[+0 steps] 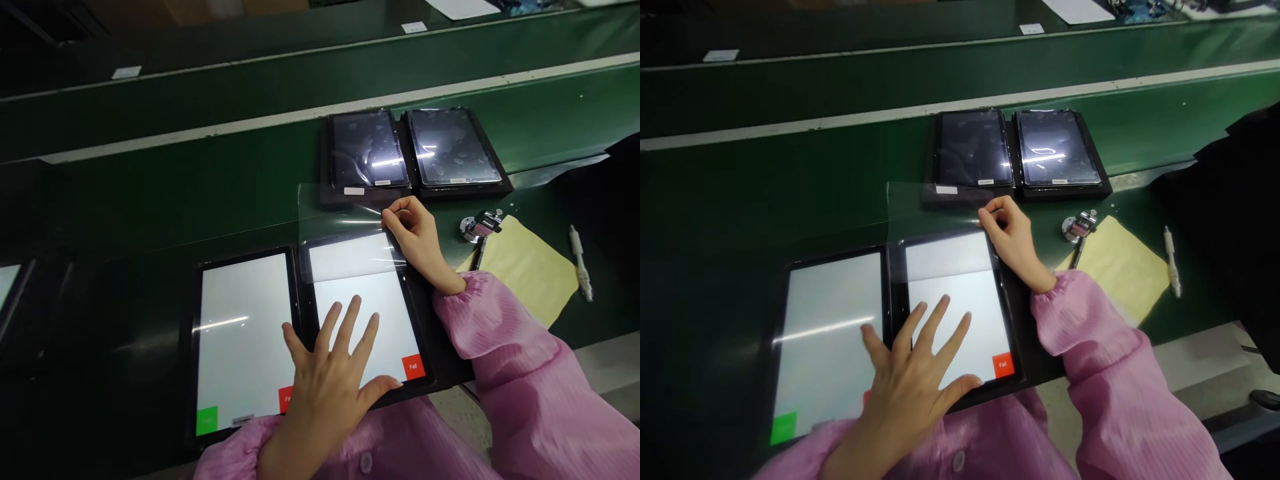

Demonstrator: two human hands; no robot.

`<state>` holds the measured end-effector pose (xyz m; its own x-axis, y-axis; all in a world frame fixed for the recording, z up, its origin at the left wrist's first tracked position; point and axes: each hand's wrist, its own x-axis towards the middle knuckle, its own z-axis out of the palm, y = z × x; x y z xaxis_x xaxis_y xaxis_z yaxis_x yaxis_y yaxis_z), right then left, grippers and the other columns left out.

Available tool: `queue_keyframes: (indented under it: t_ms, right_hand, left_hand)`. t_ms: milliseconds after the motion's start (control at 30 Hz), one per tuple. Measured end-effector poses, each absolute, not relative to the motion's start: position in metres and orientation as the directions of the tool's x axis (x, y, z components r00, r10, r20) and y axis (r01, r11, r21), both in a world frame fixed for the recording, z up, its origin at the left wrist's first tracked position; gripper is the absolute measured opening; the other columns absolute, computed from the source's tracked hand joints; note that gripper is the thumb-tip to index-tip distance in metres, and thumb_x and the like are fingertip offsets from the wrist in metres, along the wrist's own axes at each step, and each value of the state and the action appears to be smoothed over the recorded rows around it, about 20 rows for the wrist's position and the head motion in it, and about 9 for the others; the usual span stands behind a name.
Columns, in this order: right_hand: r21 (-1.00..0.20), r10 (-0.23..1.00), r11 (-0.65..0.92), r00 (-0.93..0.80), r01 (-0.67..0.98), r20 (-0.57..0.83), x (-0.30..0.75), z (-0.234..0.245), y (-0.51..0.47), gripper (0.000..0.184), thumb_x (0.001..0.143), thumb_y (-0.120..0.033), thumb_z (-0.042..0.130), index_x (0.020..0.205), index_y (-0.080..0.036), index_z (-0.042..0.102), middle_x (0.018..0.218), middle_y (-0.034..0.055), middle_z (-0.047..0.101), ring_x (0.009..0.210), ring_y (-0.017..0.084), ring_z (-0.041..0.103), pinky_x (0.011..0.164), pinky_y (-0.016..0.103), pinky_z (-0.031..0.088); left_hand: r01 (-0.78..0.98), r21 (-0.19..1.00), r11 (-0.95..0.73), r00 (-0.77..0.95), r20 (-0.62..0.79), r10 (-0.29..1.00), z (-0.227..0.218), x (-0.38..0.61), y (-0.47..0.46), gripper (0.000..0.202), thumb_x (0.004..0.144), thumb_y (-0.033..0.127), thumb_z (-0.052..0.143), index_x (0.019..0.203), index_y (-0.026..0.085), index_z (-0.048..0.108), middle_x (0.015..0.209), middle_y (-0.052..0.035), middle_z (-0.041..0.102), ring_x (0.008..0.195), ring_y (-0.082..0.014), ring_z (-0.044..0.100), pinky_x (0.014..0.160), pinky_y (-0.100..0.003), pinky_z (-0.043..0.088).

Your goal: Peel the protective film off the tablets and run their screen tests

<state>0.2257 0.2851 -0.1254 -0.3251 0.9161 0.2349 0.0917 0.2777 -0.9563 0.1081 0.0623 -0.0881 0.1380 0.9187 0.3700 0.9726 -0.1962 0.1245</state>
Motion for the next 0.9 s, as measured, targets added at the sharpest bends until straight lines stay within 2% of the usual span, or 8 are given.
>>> queue_keyframes:
  t_ms: [133,300,400,433,500,567,700,900]
  right_hand:
    - [-0.962,0.925,0.25,-0.319,0.107,0.204,0.226,-0.125,0.283,0.023,0.092,-0.042,0.06,0.088,-0.024,0.048,0.072,-0.0017,0.063,0.067,0.016,0.059,0.062,0.028,0.04]
    - [-0.961,0.93,0.236,-0.32,0.146,0.179,0.227,-0.124,0.285,0.018,0.093,-0.036,0.061,0.089,-0.024,0.049,0.071,-0.0029,0.062,0.068,0.015,0.061,0.062,0.028,0.042]
    - [-0.954,0.926,0.259,-0.319,0.153,0.2,0.228,-0.125,0.285,0.018,0.094,-0.037,0.061,0.089,-0.024,0.049,0.071,-0.0028,0.061,0.067,0.015,0.061,0.061,0.028,0.041]
    - [-0.954,0.925,0.262,-0.321,0.15,0.203,0.229,-0.125,0.285,0.019,0.094,-0.038,0.061,0.09,-0.024,0.049,0.071,-0.0025,0.061,0.067,0.015,0.061,0.06,0.028,0.041]
    - [-0.954,0.921,0.268,-0.327,0.134,0.213,0.23,-0.126,0.285,0.021,0.093,-0.041,0.061,0.091,-0.024,0.05,0.073,-0.0015,0.062,0.065,0.015,0.059,0.058,0.028,0.039]
    - [-0.953,0.918,0.279,-0.324,0.118,0.229,0.231,-0.127,0.285,0.025,0.092,-0.045,0.063,0.091,-0.024,0.049,0.074,-0.0006,0.062,0.063,0.015,0.058,0.057,0.028,0.037]
    - [-0.955,0.93,0.265,-0.299,0.135,0.216,0.231,-0.127,0.285,0.036,0.088,-0.055,0.067,0.09,-0.024,0.049,0.076,0.0002,0.062,0.061,0.014,0.055,0.054,0.028,0.036]
    - [-0.95,0.946,0.251,-0.254,0.183,0.201,0.23,-0.121,0.283,0.036,0.081,-0.056,0.068,0.086,-0.025,0.05,0.071,0.0004,0.062,0.058,0.016,0.055,0.051,0.028,0.037]
  left_hand:
    - [0.94,0.091,-0.328,0.285,0.316,0.905,-0.092,0.11,0.042,0.055,0.11,0.055,0.035,0.121,0.02,0.076,0.13,-0.0117,0.074,0.123,-0.0277,0.06,0.128,-0.057,-0.017]
    - [0.739,0.352,-0.575,0.448,0.38,0.809,-0.071,0.067,0.016,0.044,0.112,0.035,0.037,0.09,0.034,0.075,0.112,0.0058,0.079,0.114,-0.0175,0.067,0.135,-0.054,0.013]
    - [0.845,0.385,-0.372,0.269,0.295,0.917,-0.059,0.01,0.053,0.03,0.109,0.036,0.043,0.114,0.034,0.072,0.117,0.0025,0.078,0.108,-0.0192,0.073,0.125,-0.052,0.041]
    - [0.882,0.386,-0.269,0.171,0.27,0.948,-0.058,-0.009,0.072,0.026,0.107,0.041,0.049,0.12,0.034,0.07,0.118,0.0005,0.078,0.107,-0.0237,0.074,0.117,-0.059,0.048]
    - [0.953,0.297,0.056,-0.103,0.148,0.984,-0.061,-0.038,0.107,0.044,0.103,0.057,0.045,0.122,0.028,0.072,0.125,-0.0102,0.075,0.121,-0.0393,0.067,0.111,-0.08,0.04]
    - [0.944,0.264,0.195,-0.202,-0.002,0.979,-0.065,-0.052,0.133,0.053,0.102,0.061,0.04,0.116,0.023,0.075,0.124,-0.0147,0.074,0.129,-0.0474,0.06,0.109,-0.089,0.027]
    - [0.941,0.286,0.184,-0.157,-0.115,0.981,-0.068,-0.047,0.147,0.049,0.106,0.049,0.035,0.121,0.021,0.073,0.131,-0.0113,0.071,0.138,-0.0436,0.054,0.111,-0.088,0.02]
    - [0.928,0.341,0.148,-0.118,-0.107,0.987,-0.069,-0.042,0.15,0.037,0.103,0.039,0.044,0.108,0.025,0.078,0.128,-0.0096,0.073,0.141,-0.039,0.052,0.118,-0.085,0.014]
